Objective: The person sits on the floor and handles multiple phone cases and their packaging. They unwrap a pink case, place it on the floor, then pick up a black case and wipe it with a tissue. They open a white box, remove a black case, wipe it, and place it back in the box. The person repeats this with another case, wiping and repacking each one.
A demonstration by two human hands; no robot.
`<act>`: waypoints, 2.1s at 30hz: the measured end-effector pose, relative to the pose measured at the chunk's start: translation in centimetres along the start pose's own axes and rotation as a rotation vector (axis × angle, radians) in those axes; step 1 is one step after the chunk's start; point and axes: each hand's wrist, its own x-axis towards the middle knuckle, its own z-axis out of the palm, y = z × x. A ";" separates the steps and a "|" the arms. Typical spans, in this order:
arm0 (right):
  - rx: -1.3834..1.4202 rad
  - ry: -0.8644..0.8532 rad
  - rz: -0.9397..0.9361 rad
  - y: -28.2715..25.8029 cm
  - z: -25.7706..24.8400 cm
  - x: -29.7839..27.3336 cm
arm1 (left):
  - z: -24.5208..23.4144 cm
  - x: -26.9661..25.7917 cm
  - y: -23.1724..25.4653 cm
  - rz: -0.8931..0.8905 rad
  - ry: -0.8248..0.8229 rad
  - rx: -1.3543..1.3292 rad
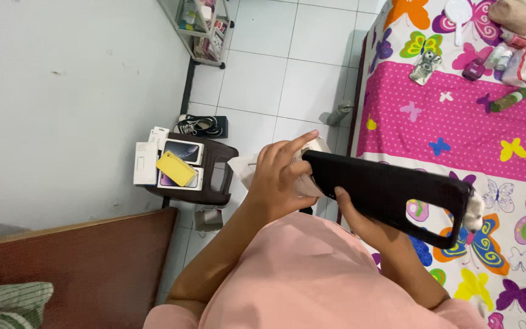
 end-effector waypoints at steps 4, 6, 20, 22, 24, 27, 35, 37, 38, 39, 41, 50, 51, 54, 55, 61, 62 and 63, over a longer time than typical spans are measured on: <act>0.000 0.008 0.160 0.8 -2.4 0.6 | 2.2 1.4 0.8 0.033 -0.014 -0.002; -0.017 0.026 0.134 1.1 -3.6 0.7 | 3.5 2.0 1.4 0.046 -0.011 0.011; 0.413 0.549 -0.095 8.7 -12.3 -3.2 | 10.6 5.0 3.9 0.096 -0.052 0.125; 0.403 0.718 -0.211 10.4 -12.0 -4.3 | 11.2 4.9 4.3 0.114 -0.042 0.146; 0.466 0.773 -0.150 11.7 -11.5 -4.9 | 12.0 5.3 4.4 0.144 -0.026 0.178; 0.530 0.775 0.000 12.3 -11.8 -5.3 | 12.5 5.7 4.5 0.184 -0.030 0.184; 0.511 0.553 -0.227 11.7 -15.0 -5.7 | 13.5 5.4 5.5 0.139 -0.108 0.146; 0.514 0.575 -0.203 12.2 -15.7 -6.7 | 13.5 5.2 5.5 0.116 -0.131 0.145; 0.526 0.591 -0.192 12.7 -15.8 -6.6 | 13.4 5.0 5.4 0.111 -0.129 0.137; 0.537 0.611 -0.182 13.2 -16.0 -6.4 | 13.4 5.0 5.4 0.111 -0.127 0.128; 0.608 0.632 -0.154 13.8 -16.1 -6.1 | 13.3 4.8 5.3 0.133 -0.120 0.105; 0.539 0.639 -0.070 11.8 -15.5 -3.0 | 13.0 4.2 5.3 0.129 -0.153 0.057; 0.501 0.643 -0.064 11.5 -15.3 -3.2 | 12.9 4.2 5.3 0.130 -0.150 0.061; 0.421 0.653 -0.055 11.1 -14.8 -3.5 | 12.8 4.2 5.1 0.135 -0.122 0.030; 0.404 0.656 -0.059 10.9 -14.7 -3.7 | 12.8 4.2 5.0 0.139 -0.120 0.025; 0.361 0.682 -0.106 9.3 -13.7 -4.3 | 13.1 4.1 4.6 0.147 -0.088 -0.013; 0.352 0.683 -0.115 9.0 -13.6 -4.3 | 13.1 4.0 4.5 0.143 -0.083 -0.029; 0.332 0.678 -0.126 8.8 -13.6 -4.2 | 13.3 4.0 4.4 0.141 -0.077 -0.047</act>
